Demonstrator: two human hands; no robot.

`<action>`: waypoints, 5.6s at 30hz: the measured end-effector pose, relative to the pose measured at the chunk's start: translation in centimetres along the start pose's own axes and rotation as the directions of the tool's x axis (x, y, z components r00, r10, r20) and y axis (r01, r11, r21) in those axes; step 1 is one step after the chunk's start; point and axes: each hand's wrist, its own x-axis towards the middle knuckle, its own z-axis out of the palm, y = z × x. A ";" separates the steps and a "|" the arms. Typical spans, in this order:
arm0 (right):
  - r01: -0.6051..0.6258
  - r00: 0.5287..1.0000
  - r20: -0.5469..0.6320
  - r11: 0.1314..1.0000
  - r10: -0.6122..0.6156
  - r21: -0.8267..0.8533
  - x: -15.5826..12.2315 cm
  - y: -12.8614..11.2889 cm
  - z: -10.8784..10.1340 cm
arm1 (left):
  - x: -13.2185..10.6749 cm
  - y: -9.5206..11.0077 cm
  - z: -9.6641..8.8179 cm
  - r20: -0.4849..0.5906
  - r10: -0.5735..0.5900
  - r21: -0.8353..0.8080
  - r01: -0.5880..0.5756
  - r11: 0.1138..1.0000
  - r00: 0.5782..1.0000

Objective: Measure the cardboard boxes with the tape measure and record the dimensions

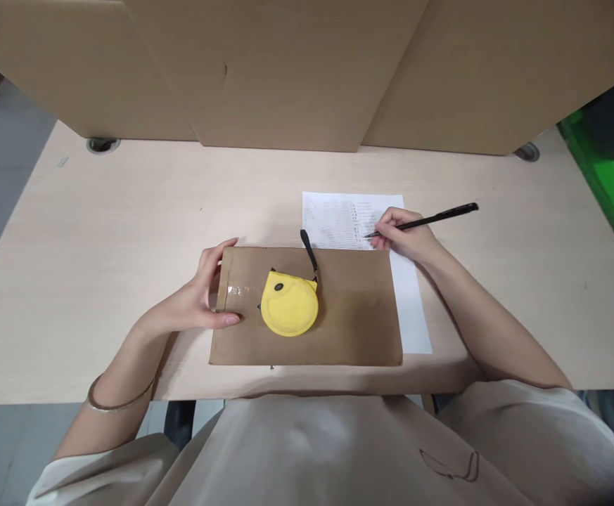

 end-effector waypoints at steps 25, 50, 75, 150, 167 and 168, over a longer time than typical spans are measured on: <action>-0.004 0.999 0.032 0.990 0.008 -0.139 -0.4 -0.3 -0.3 | -0.3 1.0 0.2 0.000 -0.010 0.022 0.010 1.000 1.000; -0.009 1.000 0.023 0.989 0.012 -0.145 -0.7 -0.2 -0.5 | -0.4 1.0 0.3 0.002 -0.020 0.008 0.020 1.000 1.000; 0.026 0.999 0.021 0.992 -0.024 -0.121 -0.7 0.1 -0.6 | -0.4 0.8 0.2 0.011 -0.001 0.042 0.001 0.999 1.000; -0.035 0.999 0.026 0.992 0.039 -0.123 -0.8 -0.1 -1.6 | -0.5 1.2 0.1 -0.001 -0.023 0.009 0.023 1.000 1.000; -0.053 0.997 0.044 0.988 0.059 -0.143 -0.5 0.7 -2.1 | -0.5 0.6 0.2 -0.012 -0.034 -0.002 0.034 0.999 0.999; -0.051 0.997 0.045 0.988 0.058 -0.147 -0.5 0.7 -2.1 | -0.5 0.7 0.2 -0.012 -0.035 0.000 0.035 0.999 0.999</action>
